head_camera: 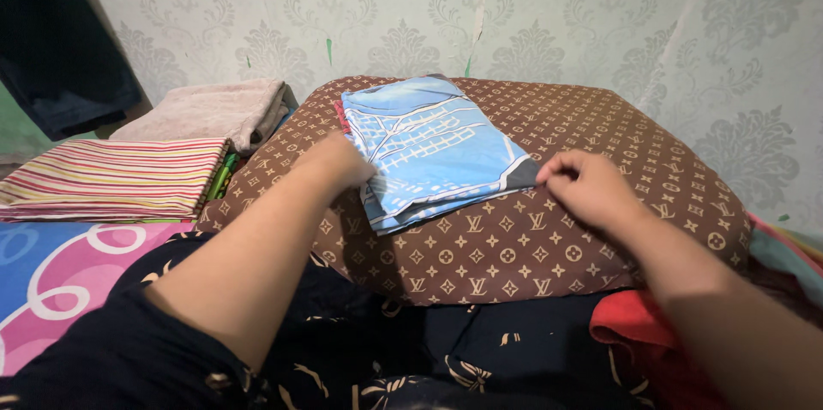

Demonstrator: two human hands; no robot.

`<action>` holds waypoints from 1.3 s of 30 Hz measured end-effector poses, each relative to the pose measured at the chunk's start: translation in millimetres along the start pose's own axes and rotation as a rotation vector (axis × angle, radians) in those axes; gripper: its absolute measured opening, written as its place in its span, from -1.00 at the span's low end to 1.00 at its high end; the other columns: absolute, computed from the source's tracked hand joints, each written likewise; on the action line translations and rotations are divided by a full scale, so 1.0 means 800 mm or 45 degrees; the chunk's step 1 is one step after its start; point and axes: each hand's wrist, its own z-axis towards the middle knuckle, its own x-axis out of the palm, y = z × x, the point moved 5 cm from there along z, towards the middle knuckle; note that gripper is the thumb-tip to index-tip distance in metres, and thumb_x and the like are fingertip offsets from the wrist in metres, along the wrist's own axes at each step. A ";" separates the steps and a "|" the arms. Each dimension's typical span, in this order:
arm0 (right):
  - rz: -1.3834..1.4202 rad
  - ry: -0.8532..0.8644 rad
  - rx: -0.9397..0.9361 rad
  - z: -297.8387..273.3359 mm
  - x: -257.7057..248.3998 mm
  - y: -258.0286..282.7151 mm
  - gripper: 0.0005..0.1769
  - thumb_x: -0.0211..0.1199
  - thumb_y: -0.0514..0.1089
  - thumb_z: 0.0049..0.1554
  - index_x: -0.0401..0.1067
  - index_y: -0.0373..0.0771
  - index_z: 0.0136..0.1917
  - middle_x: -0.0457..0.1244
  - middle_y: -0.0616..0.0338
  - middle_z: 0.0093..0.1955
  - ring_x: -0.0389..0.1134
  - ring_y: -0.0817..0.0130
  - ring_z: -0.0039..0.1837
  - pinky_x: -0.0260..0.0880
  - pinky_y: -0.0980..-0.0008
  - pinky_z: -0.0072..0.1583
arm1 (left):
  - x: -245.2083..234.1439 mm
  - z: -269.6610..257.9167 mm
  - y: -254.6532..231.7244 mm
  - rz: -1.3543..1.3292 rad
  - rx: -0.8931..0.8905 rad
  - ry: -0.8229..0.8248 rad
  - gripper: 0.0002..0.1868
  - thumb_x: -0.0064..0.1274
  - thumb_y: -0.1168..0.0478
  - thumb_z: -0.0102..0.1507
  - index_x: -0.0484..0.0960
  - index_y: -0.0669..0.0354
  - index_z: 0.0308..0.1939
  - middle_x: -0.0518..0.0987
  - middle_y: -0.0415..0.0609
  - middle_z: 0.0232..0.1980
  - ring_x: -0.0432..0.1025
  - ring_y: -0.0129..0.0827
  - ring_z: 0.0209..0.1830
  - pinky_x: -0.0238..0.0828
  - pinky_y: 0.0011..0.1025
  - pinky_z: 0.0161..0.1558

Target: The person folds a pink floral and striped sheet on a patterned ottoman, then folds a blue Spider-Man themed sheet. Both items are folded into neat rectangles and stacked on the ottoman.

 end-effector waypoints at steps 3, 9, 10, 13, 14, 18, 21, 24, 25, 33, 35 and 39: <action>0.082 -0.122 -0.135 0.016 -0.009 0.026 -0.77 0.15 -0.24 0.17 0.61 -0.21 0.01 0.44 0.20 -0.06 0.38 0.42 -0.06 0.37 0.41 0.03 | -0.013 -0.008 -0.034 0.037 0.084 -0.449 -0.19 0.24 0.15 0.01 0.35 0.08 0.35 0.37 0.09 0.34 0.25 -0.03 0.37 0.15 0.12 0.27; 0.292 0.091 -0.535 0.108 0.057 0.117 -0.62 0.11 -0.19 0.24 0.44 -0.23 0.32 0.39 0.09 0.27 0.40 0.33 0.29 0.34 0.39 0.30 | 0.047 0.028 -0.140 -0.072 0.413 -0.224 -0.40 -0.02 0.15 0.25 0.37 0.19 0.38 0.38 0.10 0.43 0.23 -0.05 0.49 0.14 -0.07 0.44; 0.333 0.190 -0.573 0.119 0.083 0.126 -0.57 0.08 -0.19 0.25 0.38 -0.25 0.38 0.36 0.05 0.33 0.37 0.29 0.34 0.31 0.38 0.35 | 0.059 0.034 -0.144 -0.033 0.400 -0.170 -0.40 -0.05 0.13 0.26 0.35 0.19 0.39 0.36 0.09 0.45 0.20 -0.07 0.52 0.08 -0.05 0.46; -0.029 0.379 -0.544 0.118 0.151 0.107 -0.44 -0.01 -0.02 0.30 0.22 -0.26 0.50 0.17 -0.09 0.50 0.18 0.11 0.51 0.11 0.25 0.47 | 0.089 0.040 -0.112 0.096 0.357 0.021 -0.23 -0.26 -0.18 0.37 0.14 0.28 0.50 0.09 0.17 0.59 -0.09 0.06 0.61 -0.26 0.05 0.52; -0.212 0.462 -0.521 0.111 0.168 0.093 -0.40 -0.06 0.06 0.32 0.16 -0.26 0.54 0.08 -0.12 0.54 0.06 0.05 0.57 0.00 0.20 0.51 | 0.091 0.044 -0.104 0.124 0.347 0.024 -0.20 -0.31 -0.22 0.37 0.11 0.26 0.52 0.05 0.15 0.61 -0.12 0.05 0.63 -0.28 0.01 0.54; -0.611 0.341 -0.366 0.116 0.165 0.059 -0.31 -0.21 0.20 0.32 0.12 -0.23 0.55 -0.03 0.04 0.65 -0.08 0.11 0.66 -0.14 0.12 0.57 | 0.082 0.052 -0.081 0.233 0.257 0.029 -0.16 -0.44 -0.28 0.37 0.02 0.15 0.59 -0.06 0.06 0.68 -0.23 0.01 0.68 -0.38 0.00 0.60; -0.733 0.336 -0.127 0.120 0.154 0.047 -0.24 -0.25 0.26 0.31 0.02 -0.24 0.59 -0.12 0.05 0.68 -0.17 0.10 0.68 -0.21 0.03 0.57 | 0.068 0.056 -0.069 0.217 0.115 0.071 -0.15 -0.42 -0.28 0.36 -0.01 0.11 0.61 -0.09 0.00 0.69 -0.25 -0.09 0.70 -0.42 0.16 0.57; -0.810 0.406 0.006 0.130 0.159 0.047 -0.23 -0.26 0.27 0.33 0.01 -0.26 0.60 -0.13 0.03 0.69 -0.15 0.07 0.68 -0.20 -0.03 0.58 | 0.055 0.060 -0.057 0.180 0.015 0.099 -0.18 -0.42 -0.26 0.35 -0.02 0.02 0.62 -0.11 -0.07 0.70 -0.30 -0.16 0.71 -0.48 0.31 0.53; -0.862 0.477 0.040 0.139 0.163 0.047 -0.25 -0.27 0.26 0.35 0.02 -0.26 0.61 -0.12 0.01 0.69 -0.13 0.06 0.68 -0.20 -0.05 0.59 | 0.053 0.061 -0.053 0.169 -0.010 0.104 -0.19 -0.42 -0.25 0.35 -0.02 -0.02 0.62 -0.12 -0.10 0.70 -0.32 -0.17 0.71 -0.50 0.36 0.52; -0.632 0.582 -0.776 0.225 0.249 0.086 -0.37 -0.23 0.16 0.37 0.20 -0.23 0.53 0.01 -0.03 0.63 -0.06 0.06 0.65 -0.07 0.01 0.56 | 0.048 0.077 -0.043 0.139 0.073 0.057 -0.21 -0.36 -0.30 0.31 0.13 -0.17 0.59 -0.01 -0.20 0.68 -0.26 -0.19 0.71 -0.47 0.43 0.51; -0.502 0.505 -0.734 0.219 0.266 0.078 -0.39 -0.26 0.11 0.31 0.19 -0.15 0.52 -0.01 0.07 0.62 -0.10 0.11 0.64 -0.11 -0.10 0.46 | 0.046 0.079 -0.039 0.131 0.087 0.047 -0.19 -0.34 -0.34 0.29 0.15 -0.20 0.58 0.01 -0.22 0.68 -0.26 -0.19 0.71 -0.46 0.43 0.51; -0.547 0.443 -0.667 0.254 0.266 0.077 -0.36 -0.17 0.19 0.31 0.19 -0.16 0.52 0.02 0.07 0.61 -0.04 0.12 0.62 -0.08 -0.02 0.52 | 0.044 0.086 -0.037 0.150 0.082 0.071 -0.12 -0.24 -0.39 0.22 0.12 -0.21 0.57 -0.04 -0.23 0.68 -0.31 -0.12 0.70 -0.47 0.45 0.48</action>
